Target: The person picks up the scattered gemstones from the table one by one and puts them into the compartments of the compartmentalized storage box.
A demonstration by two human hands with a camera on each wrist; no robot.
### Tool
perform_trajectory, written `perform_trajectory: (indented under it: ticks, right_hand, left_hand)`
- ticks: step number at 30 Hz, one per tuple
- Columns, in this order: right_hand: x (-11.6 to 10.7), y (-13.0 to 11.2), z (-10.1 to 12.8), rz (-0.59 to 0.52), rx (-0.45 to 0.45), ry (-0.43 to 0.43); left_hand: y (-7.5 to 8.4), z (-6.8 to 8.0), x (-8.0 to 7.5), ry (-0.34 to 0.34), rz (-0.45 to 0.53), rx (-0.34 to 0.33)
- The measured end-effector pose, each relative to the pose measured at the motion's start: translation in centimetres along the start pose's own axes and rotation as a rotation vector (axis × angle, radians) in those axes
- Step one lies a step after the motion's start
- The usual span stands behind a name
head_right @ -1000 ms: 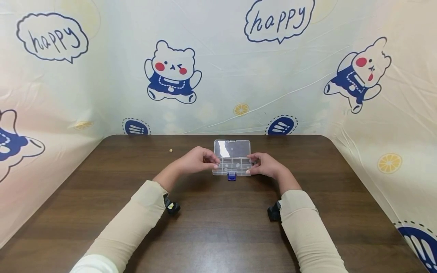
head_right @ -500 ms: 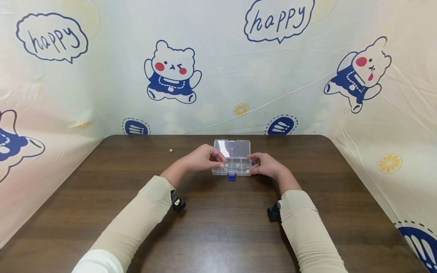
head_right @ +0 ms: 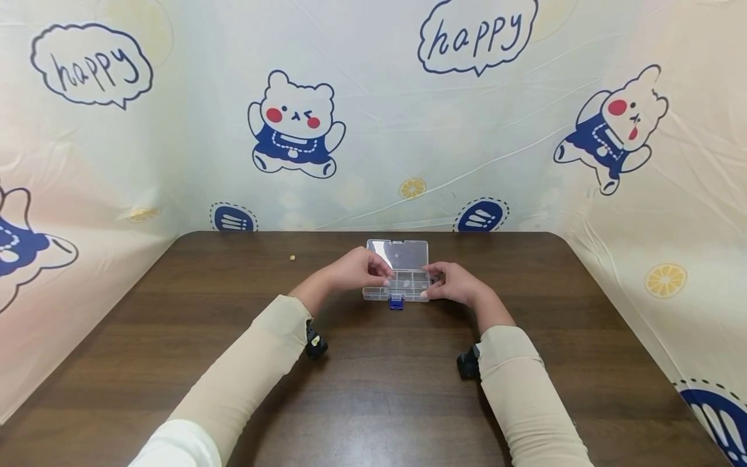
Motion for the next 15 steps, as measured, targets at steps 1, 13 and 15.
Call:
perform_trajectory:
  ticks: [1, 13, 15]
  right_hand:
    - [0.0, 0.0, 0.0, -0.001, 0.001, 0.001]
    - [0.1, 0.1, -0.1, -0.029, -0.009, -0.004]
    - [0.1, 0.0, 0.0, -0.027, -0.014, -0.008]
  left_hand:
    - [0.0, -0.1, 0.1, -0.003, -0.004, -0.002]
    - [-0.4, -1.5, 1.7, -0.04, -0.081, 0.001]
    - [-0.3, -1.7, 1.7, -0.03, -0.079, 0.001]
Point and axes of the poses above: each hand's wrist, its own z-axis away from the middle knuckle, its own x-axis out of the palm, y = z × x, the point moved 9 cm from there along -z, towards the middle knuckle, and after that the axes turned 10 degrees about y, right-handed, at the moved point
